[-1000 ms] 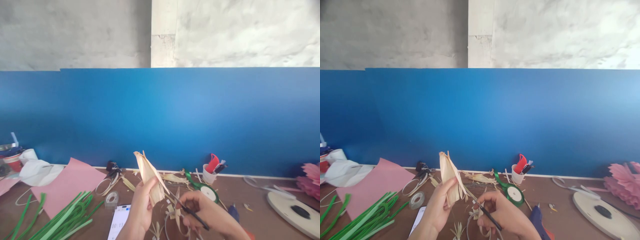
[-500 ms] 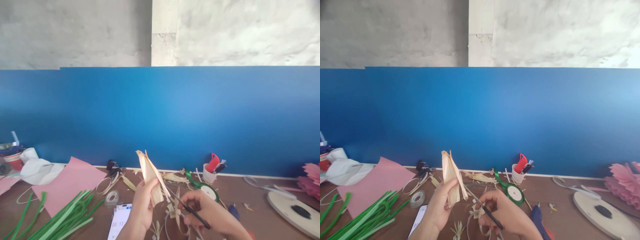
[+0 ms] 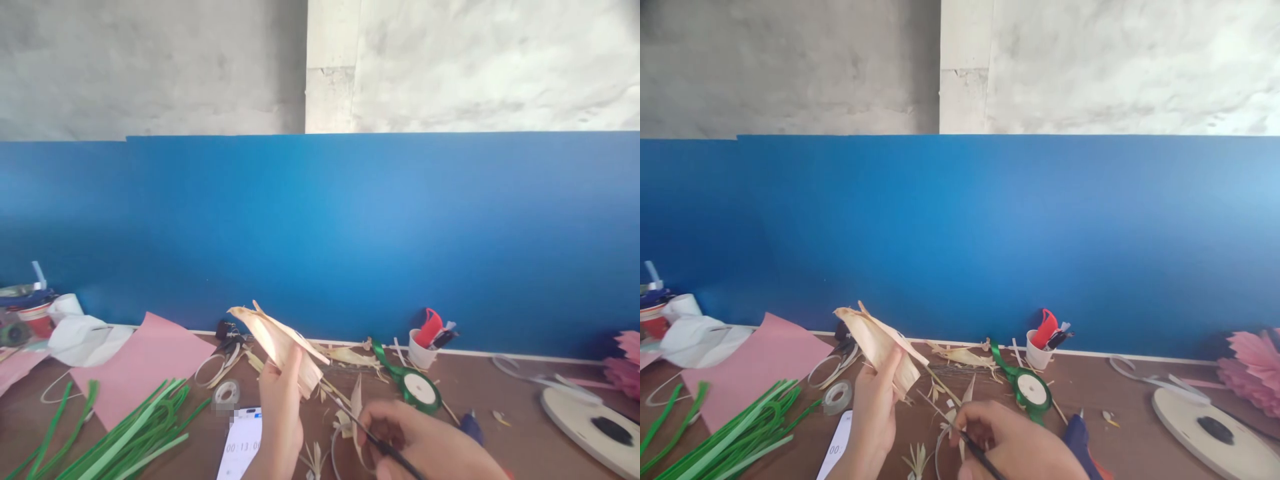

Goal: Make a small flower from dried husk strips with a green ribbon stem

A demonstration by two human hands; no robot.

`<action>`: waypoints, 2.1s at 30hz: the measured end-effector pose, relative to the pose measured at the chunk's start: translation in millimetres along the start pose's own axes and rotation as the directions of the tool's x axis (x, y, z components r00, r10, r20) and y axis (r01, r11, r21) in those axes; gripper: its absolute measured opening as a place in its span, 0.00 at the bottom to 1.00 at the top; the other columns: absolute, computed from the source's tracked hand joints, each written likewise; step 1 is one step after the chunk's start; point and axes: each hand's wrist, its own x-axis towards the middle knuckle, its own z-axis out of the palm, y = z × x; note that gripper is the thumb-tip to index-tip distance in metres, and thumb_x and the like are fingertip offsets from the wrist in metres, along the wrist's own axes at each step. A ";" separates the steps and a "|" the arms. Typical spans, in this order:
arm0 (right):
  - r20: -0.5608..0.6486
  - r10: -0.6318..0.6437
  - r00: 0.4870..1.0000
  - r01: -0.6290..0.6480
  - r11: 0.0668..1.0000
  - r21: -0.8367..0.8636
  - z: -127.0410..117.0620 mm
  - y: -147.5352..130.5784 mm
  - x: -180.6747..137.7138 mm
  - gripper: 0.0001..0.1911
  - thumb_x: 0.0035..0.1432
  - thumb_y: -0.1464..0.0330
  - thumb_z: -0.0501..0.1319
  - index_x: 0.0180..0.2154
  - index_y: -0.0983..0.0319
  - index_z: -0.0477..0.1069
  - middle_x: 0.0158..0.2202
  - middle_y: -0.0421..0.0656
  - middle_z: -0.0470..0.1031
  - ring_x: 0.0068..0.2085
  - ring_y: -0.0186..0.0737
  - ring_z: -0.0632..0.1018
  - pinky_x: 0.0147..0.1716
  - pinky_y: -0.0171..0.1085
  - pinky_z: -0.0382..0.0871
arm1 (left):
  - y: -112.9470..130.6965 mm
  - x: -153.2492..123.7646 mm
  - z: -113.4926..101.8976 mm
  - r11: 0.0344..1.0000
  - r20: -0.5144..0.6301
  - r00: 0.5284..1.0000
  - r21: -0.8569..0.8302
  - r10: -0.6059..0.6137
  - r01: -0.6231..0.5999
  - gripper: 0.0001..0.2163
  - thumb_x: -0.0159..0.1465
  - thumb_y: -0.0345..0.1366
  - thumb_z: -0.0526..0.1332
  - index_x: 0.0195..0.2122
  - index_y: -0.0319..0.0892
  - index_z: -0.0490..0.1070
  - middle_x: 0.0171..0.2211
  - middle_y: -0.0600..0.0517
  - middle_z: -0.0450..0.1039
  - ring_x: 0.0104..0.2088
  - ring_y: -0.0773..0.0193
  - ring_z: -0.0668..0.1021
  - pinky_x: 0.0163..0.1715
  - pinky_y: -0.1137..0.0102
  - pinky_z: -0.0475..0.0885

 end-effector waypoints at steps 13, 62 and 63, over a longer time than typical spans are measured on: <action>-0.054 -0.144 0.988 0.153 0.946 0.285 36.9 -9.7 24.3 0.29 0.40 0.50 0.71 0.33 0.62 0.63 0.26 0.33 0.65 0.20 0.22 0.63 0.17 0.25 0.54 | -9.9 -6.0 2.2 0.995 -0.014 0.996 0.032 0.092 -0.091 0.16 0.53 0.42 0.67 0.39 0.35 0.73 0.32 0.46 0.80 0.34 0.54 0.80 0.32 0.67 0.72; -0.184 -0.007 0.983 0.025 0.995 0.094 34.8 -6.4 21.9 0.20 0.46 0.60 0.70 0.34 0.61 0.63 0.18 0.30 0.64 0.16 0.24 0.62 0.14 0.26 0.52 | -9.0 -4.7 2.1 0.997 -0.041 0.996 -0.015 0.080 -0.081 0.18 0.50 0.44 0.70 0.34 0.33 0.78 0.20 0.52 0.75 0.21 0.63 0.74 0.21 0.72 0.67; -0.198 -0.001 0.980 0.018 0.996 0.082 34.3 -5.6 21.7 0.17 0.47 0.63 0.69 0.34 0.61 0.64 0.18 0.30 0.63 0.15 0.24 0.62 0.13 0.26 0.51 | -8.2 -5.6 2.6 0.997 -0.044 0.996 -0.014 0.079 -0.080 0.17 0.50 0.44 0.70 0.34 0.33 0.77 0.20 0.51 0.75 0.21 0.63 0.74 0.21 0.72 0.67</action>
